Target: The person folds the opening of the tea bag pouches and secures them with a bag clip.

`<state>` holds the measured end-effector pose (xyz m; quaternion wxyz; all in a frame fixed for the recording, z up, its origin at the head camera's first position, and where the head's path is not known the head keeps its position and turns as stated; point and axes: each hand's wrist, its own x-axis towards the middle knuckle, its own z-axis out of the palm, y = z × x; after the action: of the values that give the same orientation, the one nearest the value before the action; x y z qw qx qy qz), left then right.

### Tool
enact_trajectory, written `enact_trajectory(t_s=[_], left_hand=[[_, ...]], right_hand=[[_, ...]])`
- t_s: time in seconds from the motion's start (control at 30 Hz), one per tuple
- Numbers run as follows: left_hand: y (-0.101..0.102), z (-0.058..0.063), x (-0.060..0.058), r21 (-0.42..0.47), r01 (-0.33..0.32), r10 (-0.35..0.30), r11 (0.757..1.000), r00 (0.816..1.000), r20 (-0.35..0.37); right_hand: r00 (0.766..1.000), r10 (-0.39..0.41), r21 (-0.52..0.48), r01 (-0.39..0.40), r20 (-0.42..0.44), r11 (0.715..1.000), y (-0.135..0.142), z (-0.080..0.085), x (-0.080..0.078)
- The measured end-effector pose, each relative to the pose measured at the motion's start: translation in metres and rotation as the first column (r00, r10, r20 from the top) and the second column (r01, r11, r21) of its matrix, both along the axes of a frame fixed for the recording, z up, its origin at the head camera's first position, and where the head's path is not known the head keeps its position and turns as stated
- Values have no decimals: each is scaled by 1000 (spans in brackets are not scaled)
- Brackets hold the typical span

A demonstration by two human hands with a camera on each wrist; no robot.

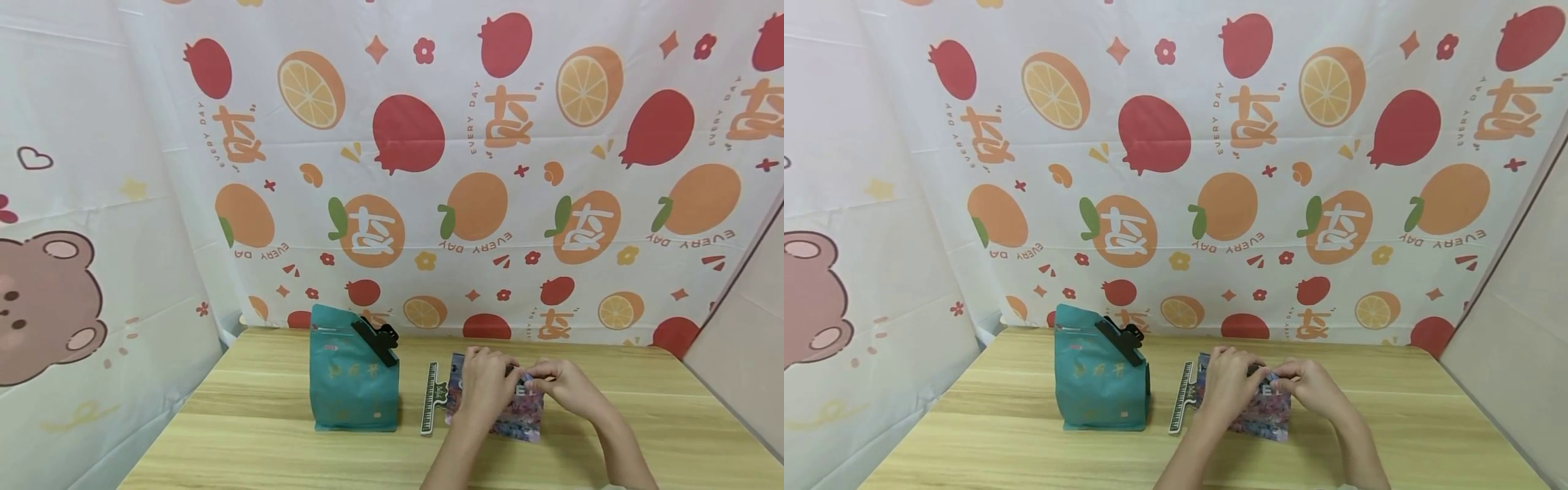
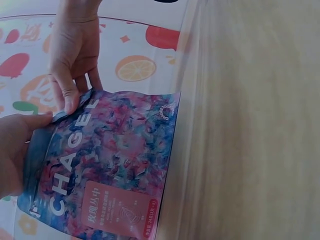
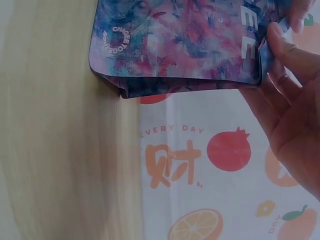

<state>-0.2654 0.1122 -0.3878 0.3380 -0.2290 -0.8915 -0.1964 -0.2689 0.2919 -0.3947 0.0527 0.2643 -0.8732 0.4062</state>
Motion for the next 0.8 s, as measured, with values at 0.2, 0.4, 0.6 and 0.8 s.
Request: enact_trajectory(t_s=[0.2,0.4,0.6,0.8], left_hand=[[-2,2,0,2,20,-20,1000,1000,24],[-2,2,1,21,25,-26,999,998,48],[1,2,1,57,6,-8,998,999,45],[3,1,1,77,-12,10,997,999,32]], right_hand=[[1000,-27,-6,27,-8,1000,-1,0,1],[999,-36,-19,35,-29,999,-3,-1,1],[995,-23,-20,22,-99,1000,-5,-4,0],[994,-25,-22,23,-104,999,-5,-4,0]])
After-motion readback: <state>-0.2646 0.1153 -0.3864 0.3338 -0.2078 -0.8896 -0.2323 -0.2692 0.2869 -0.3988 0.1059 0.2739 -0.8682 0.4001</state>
